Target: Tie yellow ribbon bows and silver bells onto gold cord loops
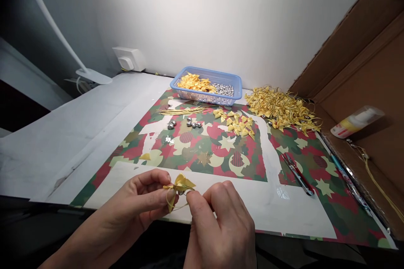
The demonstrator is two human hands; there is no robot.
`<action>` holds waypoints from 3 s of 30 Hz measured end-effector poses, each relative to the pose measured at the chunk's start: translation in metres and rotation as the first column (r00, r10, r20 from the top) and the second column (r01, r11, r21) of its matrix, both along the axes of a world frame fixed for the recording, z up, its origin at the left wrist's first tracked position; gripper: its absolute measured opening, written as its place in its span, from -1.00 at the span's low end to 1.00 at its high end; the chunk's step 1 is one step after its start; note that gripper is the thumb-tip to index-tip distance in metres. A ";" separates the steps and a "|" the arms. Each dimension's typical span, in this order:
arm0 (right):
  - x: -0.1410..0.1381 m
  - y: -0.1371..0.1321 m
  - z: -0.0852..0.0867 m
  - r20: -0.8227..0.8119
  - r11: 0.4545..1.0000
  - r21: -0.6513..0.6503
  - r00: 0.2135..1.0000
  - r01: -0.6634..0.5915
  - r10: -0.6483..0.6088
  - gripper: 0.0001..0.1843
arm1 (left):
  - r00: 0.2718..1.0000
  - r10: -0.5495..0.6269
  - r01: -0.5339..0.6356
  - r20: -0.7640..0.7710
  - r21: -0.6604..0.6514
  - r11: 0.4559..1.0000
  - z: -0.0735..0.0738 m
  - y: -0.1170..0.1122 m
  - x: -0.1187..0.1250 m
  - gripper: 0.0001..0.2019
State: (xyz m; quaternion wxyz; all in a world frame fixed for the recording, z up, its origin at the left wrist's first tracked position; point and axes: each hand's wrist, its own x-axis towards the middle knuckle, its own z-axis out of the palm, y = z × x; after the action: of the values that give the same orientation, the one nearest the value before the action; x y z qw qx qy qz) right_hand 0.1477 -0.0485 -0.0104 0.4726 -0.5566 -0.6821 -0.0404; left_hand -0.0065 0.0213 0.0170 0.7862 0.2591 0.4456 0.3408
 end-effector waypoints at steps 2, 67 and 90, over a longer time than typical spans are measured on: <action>-0.001 -0.001 -0.001 -0.002 1.000 0.000 1.000 -0.005 0.005 -0.77 | 1.000 0.000 0.000 0.006 0.012 1.000 0.001 0.000 0.000 -0.80; 0.009 -0.003 -0.004 -0.041 0.983 -0.162 0.996 -0.086 0.081 -0.66 | 0.993 -0.087 0.086 0.078 0.010 0.996 -0.006 -0.003 -0.008 -0.84; 0.006 0.000 -0.008 -0.075 0.989 -0.103 0.992 -0.108 0.101 -0.68 | 0.991 -0.111 0.111 0.079 0.008 0.994 -0.005 -0.003 -0.007 -0.83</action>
State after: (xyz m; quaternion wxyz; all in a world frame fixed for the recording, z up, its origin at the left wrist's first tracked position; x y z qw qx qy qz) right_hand 0.1532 -0.0483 -0.0186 0.4671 -0.5455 -0.6947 0.0401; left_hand -0.0138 0.0187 0.0124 0.8207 0.2711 0.3981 0.3074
